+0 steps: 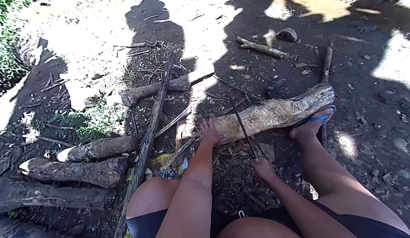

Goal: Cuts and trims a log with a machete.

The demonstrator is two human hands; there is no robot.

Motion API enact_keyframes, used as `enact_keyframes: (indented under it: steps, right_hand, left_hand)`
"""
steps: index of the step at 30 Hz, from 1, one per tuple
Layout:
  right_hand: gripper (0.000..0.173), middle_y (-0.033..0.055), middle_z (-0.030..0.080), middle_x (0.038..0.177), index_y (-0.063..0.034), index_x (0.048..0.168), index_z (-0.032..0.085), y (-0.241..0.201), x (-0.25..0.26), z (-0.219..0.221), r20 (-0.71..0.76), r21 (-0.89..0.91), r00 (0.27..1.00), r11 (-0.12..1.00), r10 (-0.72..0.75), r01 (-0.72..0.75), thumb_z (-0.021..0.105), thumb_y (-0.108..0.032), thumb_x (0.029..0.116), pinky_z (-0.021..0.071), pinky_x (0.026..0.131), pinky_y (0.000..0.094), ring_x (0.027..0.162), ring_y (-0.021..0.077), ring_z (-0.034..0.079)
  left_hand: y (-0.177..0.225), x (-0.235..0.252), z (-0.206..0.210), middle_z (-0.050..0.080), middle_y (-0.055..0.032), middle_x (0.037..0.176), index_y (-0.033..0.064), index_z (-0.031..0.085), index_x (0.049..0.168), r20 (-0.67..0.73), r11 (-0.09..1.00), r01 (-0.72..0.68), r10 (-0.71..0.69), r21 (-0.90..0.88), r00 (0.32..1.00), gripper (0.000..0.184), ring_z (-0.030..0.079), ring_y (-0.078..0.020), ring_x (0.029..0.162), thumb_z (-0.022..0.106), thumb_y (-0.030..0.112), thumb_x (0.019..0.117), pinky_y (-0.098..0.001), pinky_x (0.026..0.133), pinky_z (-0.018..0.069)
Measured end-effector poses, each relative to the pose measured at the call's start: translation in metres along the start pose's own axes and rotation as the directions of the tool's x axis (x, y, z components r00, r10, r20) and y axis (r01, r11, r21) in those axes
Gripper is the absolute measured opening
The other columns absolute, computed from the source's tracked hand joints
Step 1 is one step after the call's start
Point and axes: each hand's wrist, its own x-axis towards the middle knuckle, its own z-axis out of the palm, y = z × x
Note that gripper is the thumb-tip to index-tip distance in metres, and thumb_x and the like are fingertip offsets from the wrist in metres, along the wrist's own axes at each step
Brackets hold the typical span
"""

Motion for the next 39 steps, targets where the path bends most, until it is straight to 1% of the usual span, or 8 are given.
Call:
enact_keyframes:
  steps: [5,13,19,22,24,29,36,39]
  right_hand:
    - [0.030,0.0128,0.065,0.081,-0.0058,0.108,0.065,0.002,0.003,-0.001,-0.005,-0.029,1.000,1.000,-0.008,0.008,0.068,-0.033,0.0943,0.0540,0.065,0.0532,0.069,0.0286,0.064]
    - [0.029,0.0095,0.062,0.073,-0.0079,0.099,0.065,0.002,-0.014,-0.002,-0.049,-0.012,0.997,0.998,-0.067,0.067,0.068,-0.036,0.0932,0.0520,0.060,0.0520,0.063,0.0266,0.062]
    - [0.036,0.0033,0.061,0.071,-0.0099,0.114,0.065,-0.038,-0.043,-0.008,-0.166,0.059,0.923,0.930,-0.348,0.362,0.068,-0.040,0.0957,0.0537,0.057,0.0424,0.058,0.0173,0.059]
    - [0.031,-0.0008,0.058,0.068,-0.0103,0.110,0.065,-0.056,-0.049,-0.008,-0.238,0.059,0.858,0.875,-0.455,0.481,0.066,-0.038,0.0957,0.0508,0.055,0.0349,0.056,0.0115,0.055]
    - [0.031,0.0011,0.058,0.069,-0.0096,0.110,0.064,-0.049,-0.041,0.000,-0.207,0.030,0.886,0.902,-0.415,0.430,0.065,-0.038,0.0972,0.0512,0.057,0.0377,0.057,0.0141,0.056]
    - [0.038,0.0160,0.067,0.087,-0.0037,0.116,0.064,-0.018,-0.011,0.015,0.012,-0.137,0.997,0.987,-0.081,0.082,0.064,-0.038,0.0984,0.0544,0.074,0.0578,0.080,0.0334,0.067]
    - [0.029,0.0112,0.062,0.073,-0.0053,0.105,0.065,-0.011,-0.008,0.015,0.037,-0.050,0.998,0.998,-0.048,0.050,0.067,-0.033,0.0974,0.0528,0.057,0.0483,0.058,0.0257,0.060]
    - [0.028,0.0110,0.061,0.071,-0.0050,0.103,0.065,-0.008,-0.006,0.013,0.033,-0.051,0.998,0.997,-0.060,0.062,0.067,-0.032,0.0968,0.0517,0.055,0.0488,0.056,0.0258,0.059]
  left_hand:
    - [-0.001,-0.001,0.001,-0.011,-0.0145,0.173,0.0320,0.002,0.167,-0.011,1.000,-0.009,0.009,-0.025,1.000,0.134,0.000,-0.0446,0.158,0.085,0.069,0.0681,-0.0810,0.111,0.0236]
    - [-0.001,0.000,0.001,-0.011,-0.0139,0.173,0.0322,0.002,0.167,-0.009,1.000,-0.001,0.001,-0.024,1.000,0.135,0.000,-0.0444,0.158,0.086,0.068,0.0675,-0.0799,0.112,0.0247]
    - [-0.001,0.000,0.001,-0.011,-0.0145,0.173,0.0314,0.007,0.167,-0.018,0.999,0.001,-0.002,-0.049,1.000,0.135,0.001,-0.0464,0.157,0.089,0.066,0.0652,-0.0797,0.109,0.0290]
    - [-0.001,0.000,-0.001,-0.013,-0.0139,0.173,0.0321,0.005,0.167,-0.014,0.999,-0.005,0.004,-0.053,1.000,0.135,0.000,-0.0458,0.158,0.088,0.066,0.0663,-0.0798,0.110,0.0276]
    - [0.000,0.000,-0.002,-0.013,-0.0139,0.173,0.0320,0.004,0.167,-0.008,0.999,-0.003,0.002,-0.047,1.000,0.134,-0.001,-0.0458,0.158,0.087,0.067,0.0677,-0.0799,0.110,0.0264]
    - [-0.001,0.002,0.002,-0.013,-0.0127,0.173,0.0328,0.003,0.167,-0.012,0.999,0.003,-0.004,-0.054,1.000,0.134,-0.002,-0.0451,0.158,0.086,0.068,0.0670,-0.0816,0.110,0.0244]
    - [-0.004,0.003,0.008,-0.010,-0.0121,0.174,0.0339,0.004,0.167,-0.044,0.997,-0.004,0.000,-0.072,0.999,0.135,0.000,-0.0437,0.158,0.087,0.069,0.0652,-0.0813,0.111,0.0233]
    - [-0.006,0.002,0.012,-0.011,-0.0124,0.173,0.0298,-0.008,0.166,-0.097,0.995,-0.010,0.000,-0.100,0.995,0.146,0.002,-0.0414,0.159,0.088,0.068,0.0625,-0.0792,0.112,0.0231]
